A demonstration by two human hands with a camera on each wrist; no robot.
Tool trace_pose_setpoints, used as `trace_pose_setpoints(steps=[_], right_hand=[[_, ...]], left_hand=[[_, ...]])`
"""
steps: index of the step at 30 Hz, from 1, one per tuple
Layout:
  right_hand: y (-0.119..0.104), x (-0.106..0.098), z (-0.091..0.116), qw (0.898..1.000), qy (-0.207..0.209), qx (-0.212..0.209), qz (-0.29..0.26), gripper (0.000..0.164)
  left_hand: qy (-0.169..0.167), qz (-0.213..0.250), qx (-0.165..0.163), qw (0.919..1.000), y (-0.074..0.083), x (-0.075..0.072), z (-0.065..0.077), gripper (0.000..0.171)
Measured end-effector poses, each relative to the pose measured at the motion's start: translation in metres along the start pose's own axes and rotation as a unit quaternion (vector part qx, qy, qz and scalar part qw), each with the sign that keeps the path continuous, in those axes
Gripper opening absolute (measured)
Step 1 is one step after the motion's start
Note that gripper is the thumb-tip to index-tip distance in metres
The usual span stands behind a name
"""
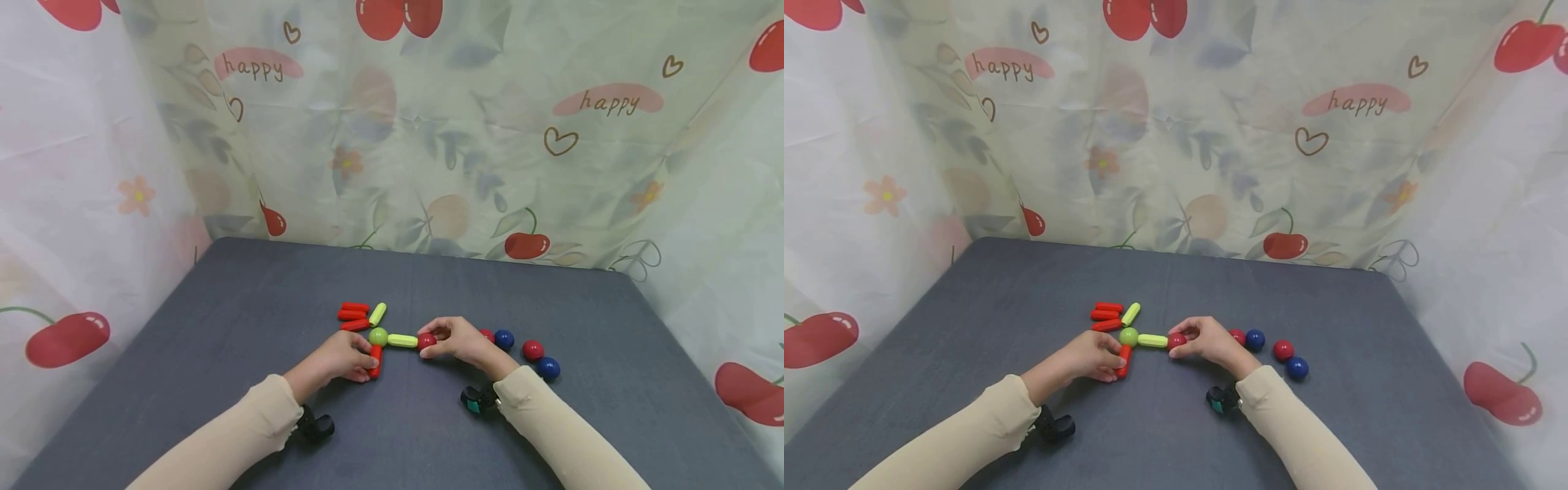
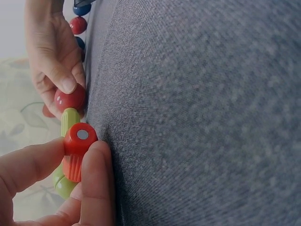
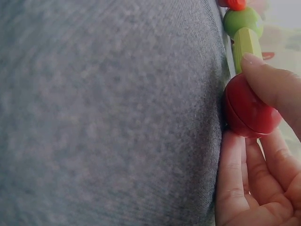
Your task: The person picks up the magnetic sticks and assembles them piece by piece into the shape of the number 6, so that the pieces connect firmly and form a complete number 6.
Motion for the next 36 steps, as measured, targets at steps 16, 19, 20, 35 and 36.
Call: trace_pose_setpoints(steps=[16, 19, 20, 35, 36], right_hand=[[0.0, 0.001, -0.002, 1.0, -0.006, -0.005, 0.004, 0.038], [-0.001, 0.002, 0.0, 1.0, -0.005, -0.009, 0.009, 0.038], [-0.001, 0.002, 0.0, 1.0, -0.006, -0.011, 0.009, 0.038], [-0.005, -0.01, 0.015, 0.998, 0.002, -0.067, -0.003, 0.051], [-0.005, -0.012, 0.017, 0.997, 0.006, -0.071, -0.007, 0.052]], left_hand=[[-0.015, 0.017, 0.002, 0.9997, -0.003, -0.004, -0.001, 0.027], [-0.008, 0.018, 0.005, 0.9998, -0.004, -0.003, -0.003, 0.027], [-0.007, 0.019, 0.007, 0.9998, -0.004, -0.003, -0.003, 0.028], [-0.016, 0.024, 0.002, 0.9996, -0.005, -0.003, -0.003, 0.029], [-0.016, 0.023, 0.001, 0.9996, -0.005, -0.003, -0.003, 0.029]])
Point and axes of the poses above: each hand's wrist, its own z-axis away from the middle knuckle, its own x-axis out of the palm, y = z × x, the point moved 1 cm from there along -z, towards the middle knuckle, and after that the axes turned 2 degrees about z, right-handed, at the moved point
